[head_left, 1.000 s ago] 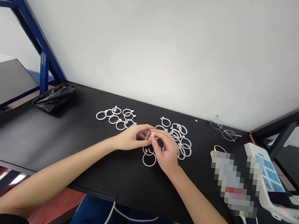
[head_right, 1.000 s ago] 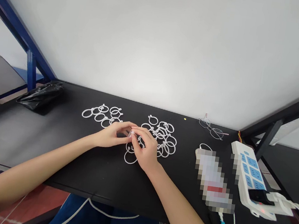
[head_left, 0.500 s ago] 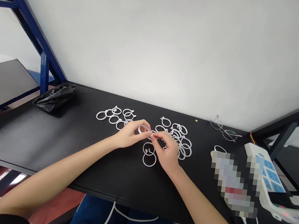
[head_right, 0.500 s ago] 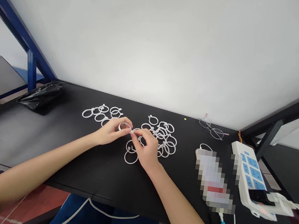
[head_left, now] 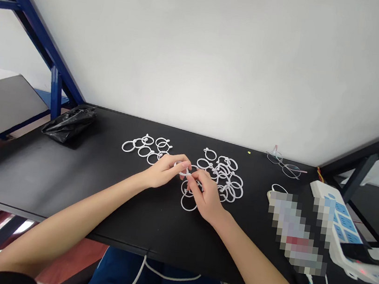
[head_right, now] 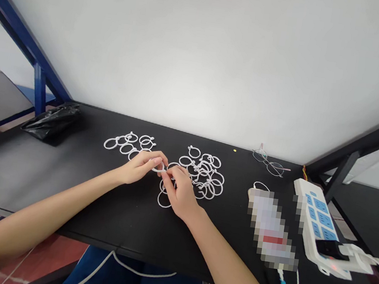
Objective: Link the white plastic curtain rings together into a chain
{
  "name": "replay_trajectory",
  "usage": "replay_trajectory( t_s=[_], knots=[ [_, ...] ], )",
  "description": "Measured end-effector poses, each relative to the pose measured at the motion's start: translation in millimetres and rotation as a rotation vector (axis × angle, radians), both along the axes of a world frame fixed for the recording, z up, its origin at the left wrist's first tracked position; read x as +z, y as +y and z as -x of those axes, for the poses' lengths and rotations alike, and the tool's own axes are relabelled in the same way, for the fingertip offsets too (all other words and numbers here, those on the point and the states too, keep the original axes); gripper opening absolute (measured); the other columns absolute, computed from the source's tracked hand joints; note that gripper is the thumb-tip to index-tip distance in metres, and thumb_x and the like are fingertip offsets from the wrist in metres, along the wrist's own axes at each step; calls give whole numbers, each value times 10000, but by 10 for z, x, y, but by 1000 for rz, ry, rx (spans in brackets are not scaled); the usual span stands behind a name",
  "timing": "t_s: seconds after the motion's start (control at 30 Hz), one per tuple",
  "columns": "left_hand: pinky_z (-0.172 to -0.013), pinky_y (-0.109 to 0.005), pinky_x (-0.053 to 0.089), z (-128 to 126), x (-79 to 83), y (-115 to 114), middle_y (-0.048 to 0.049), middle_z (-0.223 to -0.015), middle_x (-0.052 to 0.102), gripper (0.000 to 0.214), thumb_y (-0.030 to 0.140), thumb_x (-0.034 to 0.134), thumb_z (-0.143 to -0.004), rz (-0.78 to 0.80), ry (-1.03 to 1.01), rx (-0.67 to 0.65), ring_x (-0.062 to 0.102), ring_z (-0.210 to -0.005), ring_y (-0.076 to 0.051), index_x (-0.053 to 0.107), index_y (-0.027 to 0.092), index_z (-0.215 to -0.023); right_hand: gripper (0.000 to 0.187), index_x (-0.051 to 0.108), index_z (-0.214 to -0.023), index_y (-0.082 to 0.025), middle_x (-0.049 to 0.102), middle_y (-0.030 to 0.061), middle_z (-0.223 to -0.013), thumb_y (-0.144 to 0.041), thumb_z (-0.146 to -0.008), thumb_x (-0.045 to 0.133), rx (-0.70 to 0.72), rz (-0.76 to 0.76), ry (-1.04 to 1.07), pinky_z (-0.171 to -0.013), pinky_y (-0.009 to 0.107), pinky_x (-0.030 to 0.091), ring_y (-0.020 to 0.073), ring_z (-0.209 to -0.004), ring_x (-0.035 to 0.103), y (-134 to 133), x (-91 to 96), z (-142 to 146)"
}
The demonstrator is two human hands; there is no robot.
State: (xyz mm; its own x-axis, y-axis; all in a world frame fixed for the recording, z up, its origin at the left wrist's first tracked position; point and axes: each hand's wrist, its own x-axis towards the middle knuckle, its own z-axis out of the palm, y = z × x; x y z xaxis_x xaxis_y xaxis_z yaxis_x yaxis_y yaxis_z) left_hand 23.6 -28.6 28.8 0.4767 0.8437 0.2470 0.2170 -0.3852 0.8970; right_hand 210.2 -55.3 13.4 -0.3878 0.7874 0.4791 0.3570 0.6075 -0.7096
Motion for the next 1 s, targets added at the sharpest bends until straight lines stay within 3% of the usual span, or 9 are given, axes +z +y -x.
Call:
replay_trajectory(
  t_s=[0.13, 0.43, 1.0],
  knots=[
    [-651, -247, 466, 5, 13, -5, -22, -751, 652, 332, 469, 515, -922, 9, 32, -13, 602, -680, -139, 604, 150, -908, 264, 528, -774, -224, 601, 5, -710, -319, -999, 428, 35, 58, -8, -758, 335, 481, 172, -755, 581, -4, -21, -13],
    [-523, -193, 360, 7, -4, -4, 12, -643, 561, 347, 486, 544, -904, 107, 48, -24, 490, -586, -97, 585, 148, -841, 286, 525, -776, -222, 608, 8, -727, -335, -1008, 400, 76, 108, -5, -705, 313, 491, 162, -725, 589, -8, -24, -23],
    [-576, -212, 414, 7, -5, 1, -1, -670, 613, 333, 476, 542, -911, 81, 65, -17, 552, -618, -113, 589, 151, -852, 276, 522, -777, -224, 617, 8, -721, -318, -1007, 402, 54, 65, -27, -727, 325, 485, 162, -710, 572, -5, -23, -9]
  ],
)
